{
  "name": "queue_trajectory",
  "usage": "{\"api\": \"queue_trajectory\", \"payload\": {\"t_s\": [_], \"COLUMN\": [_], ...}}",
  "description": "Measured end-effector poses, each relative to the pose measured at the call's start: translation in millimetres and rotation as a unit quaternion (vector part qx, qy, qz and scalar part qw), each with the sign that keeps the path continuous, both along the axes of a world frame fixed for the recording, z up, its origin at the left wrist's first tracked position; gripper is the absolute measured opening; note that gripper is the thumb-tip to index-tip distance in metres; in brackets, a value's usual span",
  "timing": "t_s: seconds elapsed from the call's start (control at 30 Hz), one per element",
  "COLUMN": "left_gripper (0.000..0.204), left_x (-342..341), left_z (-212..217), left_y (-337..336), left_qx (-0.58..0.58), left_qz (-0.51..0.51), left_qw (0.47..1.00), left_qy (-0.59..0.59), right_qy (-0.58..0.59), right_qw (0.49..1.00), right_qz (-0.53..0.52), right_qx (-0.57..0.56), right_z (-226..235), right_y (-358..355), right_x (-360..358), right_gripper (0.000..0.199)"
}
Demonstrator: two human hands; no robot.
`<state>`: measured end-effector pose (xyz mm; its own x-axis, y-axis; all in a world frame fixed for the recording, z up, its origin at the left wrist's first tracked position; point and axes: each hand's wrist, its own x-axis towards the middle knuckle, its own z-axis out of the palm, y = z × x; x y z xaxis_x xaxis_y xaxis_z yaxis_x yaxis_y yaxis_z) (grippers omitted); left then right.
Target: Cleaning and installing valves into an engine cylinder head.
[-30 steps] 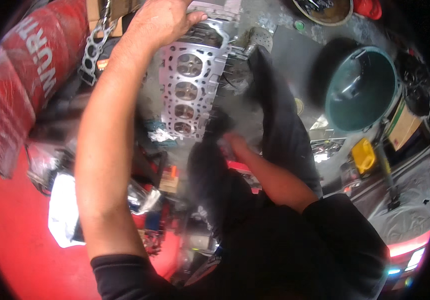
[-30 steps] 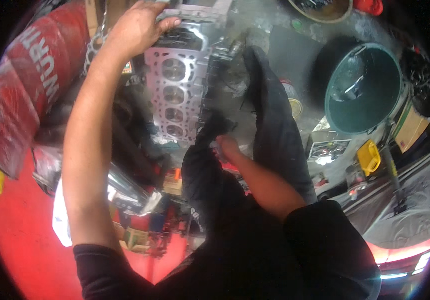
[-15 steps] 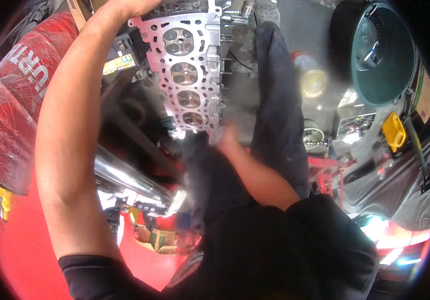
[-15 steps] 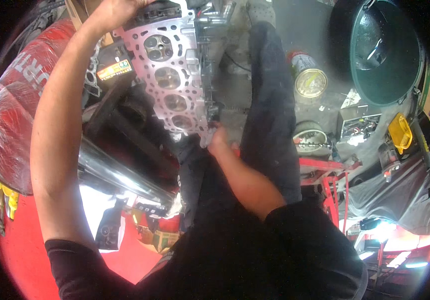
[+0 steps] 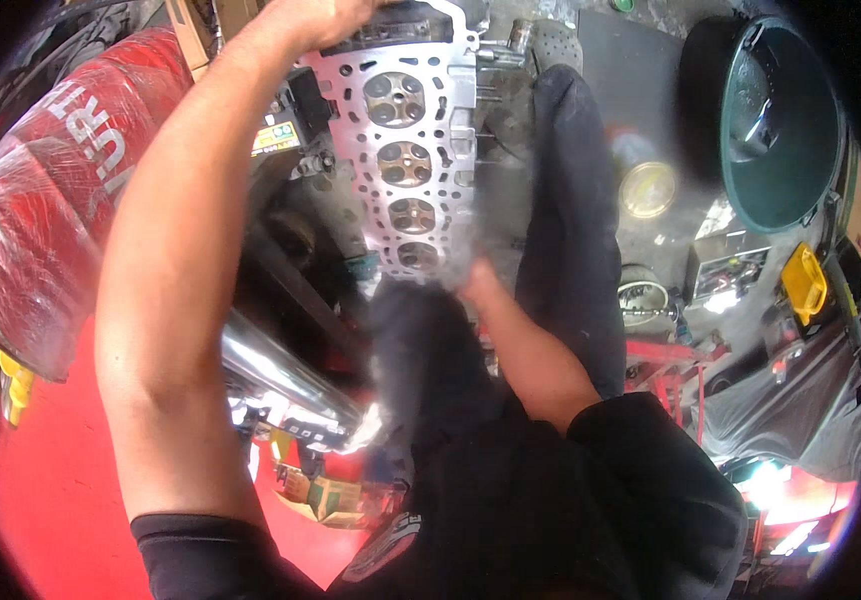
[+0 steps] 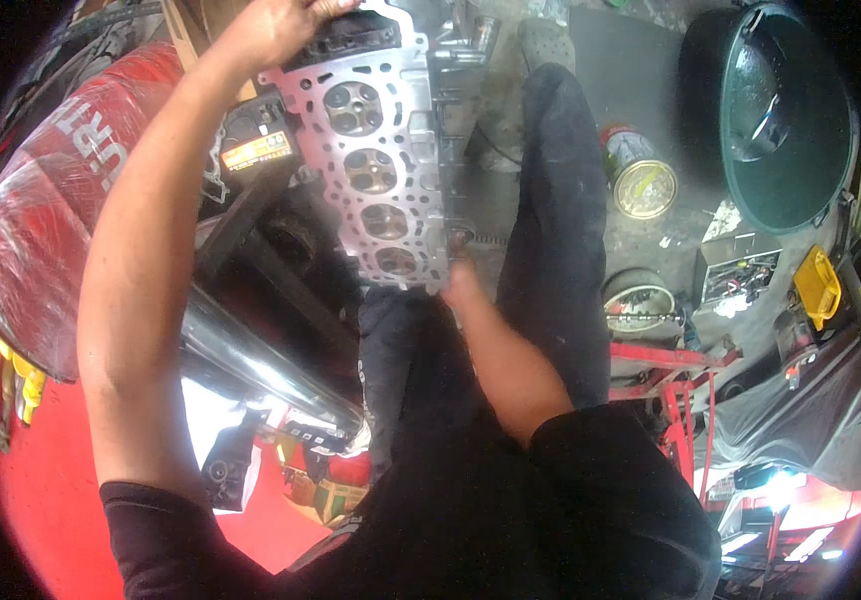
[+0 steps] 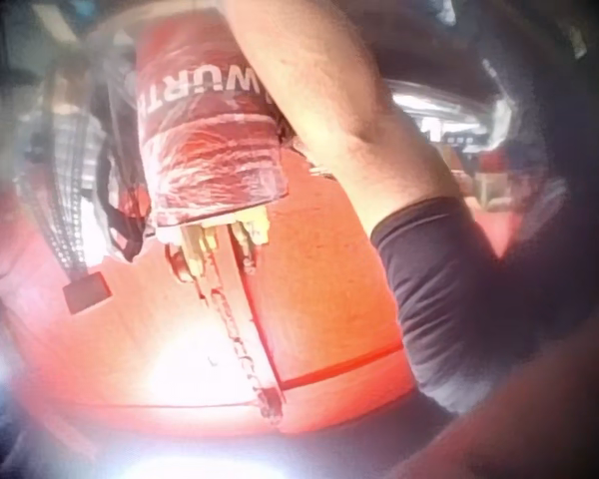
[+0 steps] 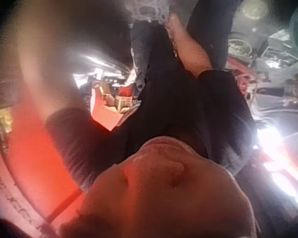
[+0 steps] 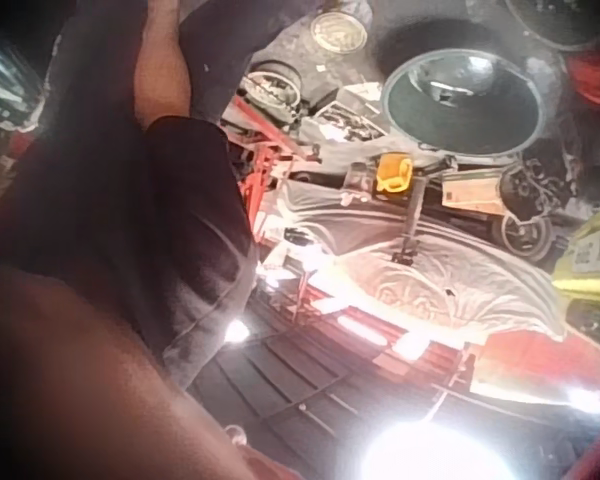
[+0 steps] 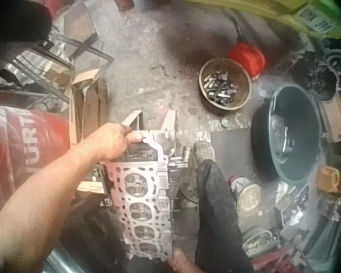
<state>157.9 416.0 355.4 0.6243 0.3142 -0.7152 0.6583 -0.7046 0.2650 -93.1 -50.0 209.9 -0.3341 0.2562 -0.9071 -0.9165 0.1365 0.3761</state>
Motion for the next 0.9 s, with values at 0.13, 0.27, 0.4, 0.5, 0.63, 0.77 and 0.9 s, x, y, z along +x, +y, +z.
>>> {"api": "queue_trajectory", "payload": {"t_s": [0.13, 0.27, 0.4, 0.5, 0.63, 0.77, 0.9], "left_gripper": [0.057, 0.065, 0.059, 0.055, 0.047, 0.039, 0.04], "left_x": [-17.3, -48.5, -110.8, -167.8, -263.6, -343.7, -347.8], "left_z": [4.0, 32.4, 102.2, 153.6, 207.7, 251.5, 232.8], "left_y": [6.5, 5.7, -2.8, -12.5, -70.6, -176.6, -309.0], "left_qx": [0.0, 0.026, 0.043, 0.087, 0.15, 0.123, 0.124], "left_qz": [0.034, 0.084, 0.2, 0.276, 0.501, 0.602, 0.863], "left_qw": [0.999, 0.996, 0.979, 0.957, 0.852, 0.787, 0.461], "left_qy": [-0.007, -0.008, -0.009, 0.029, 0.026, -0.044, -0.166], "right_qy": [0.025, 0.018, -0.011, -0.017, -0.149, -0.223, -0.27], "right_qw": [0.992, 0.987, 0.966, 0.961, 0.832, 0.684, 0.46], "right_qz": [0.124, 0.155, 0.258, 0.27, 0.534, 0.691, 0.841], "right_qx": [0.01, 0.031, -0.004, 0.055, 0.028, 0.068, 0.094], "right_z": [-7.1, 6.4, 35.7, 68.1, 103.0, 148.4, 173.6], "right_y": [-5.0, -16.6, -30.9, -39.0, -6.9, 76.8, 194.6], "right_x": [17.5, 34.0, 66.5, 122.4, 222.2, 320.5, 389.9], "right_gripper": [0.094, 0.089, 0.081, 0.083, 0.084, 0.089, 0.101]}}
